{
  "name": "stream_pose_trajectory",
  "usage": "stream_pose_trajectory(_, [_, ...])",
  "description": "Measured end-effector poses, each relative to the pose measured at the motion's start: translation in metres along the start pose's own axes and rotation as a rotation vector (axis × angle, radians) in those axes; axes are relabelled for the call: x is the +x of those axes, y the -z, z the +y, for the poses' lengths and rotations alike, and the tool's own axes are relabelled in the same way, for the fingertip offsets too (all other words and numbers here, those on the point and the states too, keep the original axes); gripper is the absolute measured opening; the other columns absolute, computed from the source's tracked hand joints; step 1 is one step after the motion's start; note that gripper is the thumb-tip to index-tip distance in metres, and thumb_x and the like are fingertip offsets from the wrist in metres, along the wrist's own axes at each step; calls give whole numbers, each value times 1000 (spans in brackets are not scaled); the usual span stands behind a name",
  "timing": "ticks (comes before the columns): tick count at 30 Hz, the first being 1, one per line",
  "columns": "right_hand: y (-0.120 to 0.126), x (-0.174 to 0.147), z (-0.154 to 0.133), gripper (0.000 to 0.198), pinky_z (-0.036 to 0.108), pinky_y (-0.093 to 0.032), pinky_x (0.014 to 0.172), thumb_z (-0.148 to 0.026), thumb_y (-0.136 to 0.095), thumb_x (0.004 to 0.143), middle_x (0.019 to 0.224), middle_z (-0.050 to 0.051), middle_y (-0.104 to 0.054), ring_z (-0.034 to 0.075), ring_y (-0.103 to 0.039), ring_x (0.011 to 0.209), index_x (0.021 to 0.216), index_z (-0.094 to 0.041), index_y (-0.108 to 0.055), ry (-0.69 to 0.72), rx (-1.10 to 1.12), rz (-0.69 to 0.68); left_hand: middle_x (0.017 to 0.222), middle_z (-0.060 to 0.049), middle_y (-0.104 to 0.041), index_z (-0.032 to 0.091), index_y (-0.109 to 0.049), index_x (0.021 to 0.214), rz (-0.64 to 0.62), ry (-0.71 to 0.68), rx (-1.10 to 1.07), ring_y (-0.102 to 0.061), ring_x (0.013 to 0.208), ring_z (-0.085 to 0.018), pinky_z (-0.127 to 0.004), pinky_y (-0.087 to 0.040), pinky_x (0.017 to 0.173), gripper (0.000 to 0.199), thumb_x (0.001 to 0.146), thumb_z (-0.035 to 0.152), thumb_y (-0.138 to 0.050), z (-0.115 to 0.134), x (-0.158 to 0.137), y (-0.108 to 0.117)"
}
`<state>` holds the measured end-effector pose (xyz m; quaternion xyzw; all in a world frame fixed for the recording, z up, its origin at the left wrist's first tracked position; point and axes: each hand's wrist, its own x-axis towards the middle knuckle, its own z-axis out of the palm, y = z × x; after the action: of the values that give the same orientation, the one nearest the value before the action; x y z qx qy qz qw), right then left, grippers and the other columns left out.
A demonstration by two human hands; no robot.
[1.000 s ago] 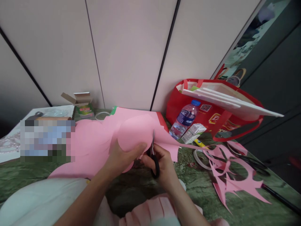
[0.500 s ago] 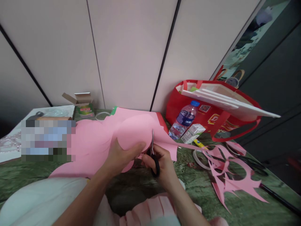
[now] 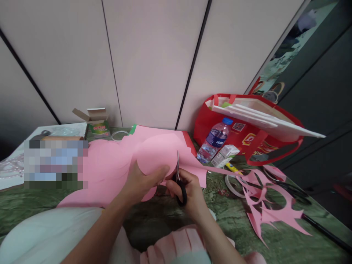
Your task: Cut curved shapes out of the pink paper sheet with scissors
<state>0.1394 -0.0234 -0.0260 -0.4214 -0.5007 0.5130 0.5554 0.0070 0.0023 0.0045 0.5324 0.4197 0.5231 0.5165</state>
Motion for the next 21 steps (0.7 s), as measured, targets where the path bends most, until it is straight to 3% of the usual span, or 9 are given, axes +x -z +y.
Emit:
stream_pose_trajectory(4, [1, 0, 1, 30, 22, -31, 40, -41, -75, 62, 42, -7, -45, 9, -42, 40, 63, -18, -57, -3, -1, 2, 50, 3, -44, 15, -53, 57, -49, 21, -25, -37, 45, -7, -20, -32, 38, 22, 65, 29, -69, -2, 1, 1])
stream_pose_trajectory(9, [1, 0, 2, 29, 22, -32, 41, -40, -75, 63, 43, -7, -45, 9, -42, 40, 63, -18, -57, -1, 3, -8, 44, 8, -29, 18, -40, 50, -86, -13, -80, -25, 41, -4, -19, -21, 36, 35, 69, 33, -66, -3, 3, 1])
stream_pose_trajectory(16, [-1, 0, 4, 28, 23, -34, 43, -41, -73, 66, 52, -5, -52, 9, -43, 43, 69, -18, -58, 3, 52, -56, 41, 2, -45, 16, -51, 50, -110, -21, 83, -40, 34, -8, -22, -31, 36, 36, 77, 40, -59, 0, 2, -3])
stream_pose_trajectory(21, [1, 2, 0, 29, 23, -31, 46, -39, -77, 62, 54, -4, -51, 9, -41, 48, 69, -17, -59, 12, 58, -64, 37, 3, -43, 17, -47, 44, -78, 16, 176, -40, 34, -8, -21, -33, 36, 35, 72, 33, -61, 6, 0, -2])
